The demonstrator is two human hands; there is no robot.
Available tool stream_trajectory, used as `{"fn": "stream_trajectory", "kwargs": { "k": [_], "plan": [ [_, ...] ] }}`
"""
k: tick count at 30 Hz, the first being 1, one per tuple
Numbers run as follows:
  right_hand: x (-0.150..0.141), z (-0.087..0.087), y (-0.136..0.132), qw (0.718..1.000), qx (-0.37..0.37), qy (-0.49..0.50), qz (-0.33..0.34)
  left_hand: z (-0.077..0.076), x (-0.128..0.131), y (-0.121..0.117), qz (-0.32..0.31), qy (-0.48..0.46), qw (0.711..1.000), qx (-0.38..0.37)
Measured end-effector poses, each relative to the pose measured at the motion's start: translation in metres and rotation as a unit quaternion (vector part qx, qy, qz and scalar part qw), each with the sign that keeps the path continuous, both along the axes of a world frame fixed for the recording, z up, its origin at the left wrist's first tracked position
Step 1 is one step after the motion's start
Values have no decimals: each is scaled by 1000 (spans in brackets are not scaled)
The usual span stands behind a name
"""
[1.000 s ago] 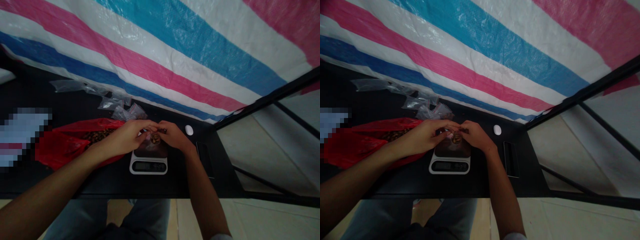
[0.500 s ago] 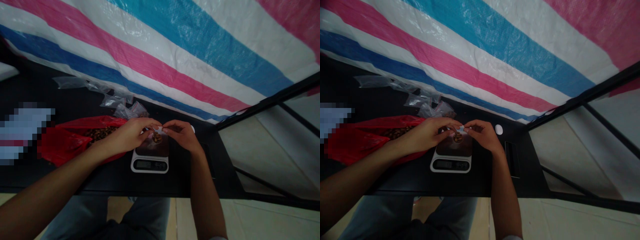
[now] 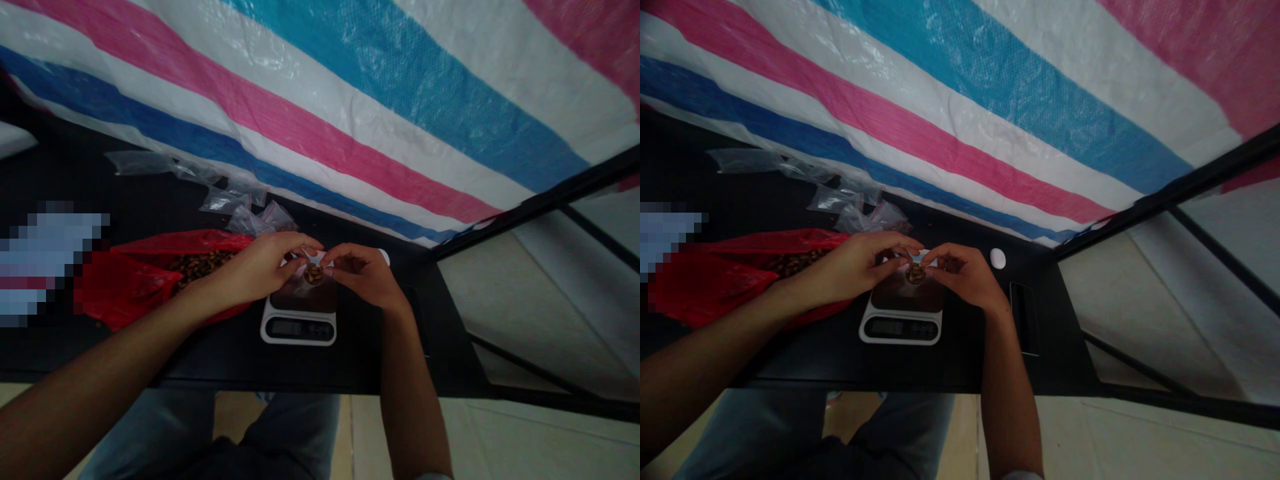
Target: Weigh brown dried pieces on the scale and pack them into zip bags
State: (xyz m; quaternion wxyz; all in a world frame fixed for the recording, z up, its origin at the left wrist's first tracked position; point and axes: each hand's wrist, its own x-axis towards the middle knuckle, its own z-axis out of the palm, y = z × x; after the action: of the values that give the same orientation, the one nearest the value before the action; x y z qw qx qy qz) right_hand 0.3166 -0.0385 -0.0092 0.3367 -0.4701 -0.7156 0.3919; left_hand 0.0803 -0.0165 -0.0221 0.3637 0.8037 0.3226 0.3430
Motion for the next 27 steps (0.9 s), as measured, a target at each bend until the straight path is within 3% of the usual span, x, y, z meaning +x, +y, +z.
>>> {"fn": "stream_trajectory", "kwargs": {
  "k": [8, 15, 27],
  "plan": [
    [1, 0, 0, 999, 21, -16, -25, 0, 0, -1, -8, -16, 1000, -20],
    [0, -1, 1, 1000, 4, 4, 9, 2, 1, -2, -15, -13, 1000, -14],
    [-2, -6, 1, 1000, -3, -6, -4, -2, 1, -1, -31, -9, 999, -32]
  ]
}}
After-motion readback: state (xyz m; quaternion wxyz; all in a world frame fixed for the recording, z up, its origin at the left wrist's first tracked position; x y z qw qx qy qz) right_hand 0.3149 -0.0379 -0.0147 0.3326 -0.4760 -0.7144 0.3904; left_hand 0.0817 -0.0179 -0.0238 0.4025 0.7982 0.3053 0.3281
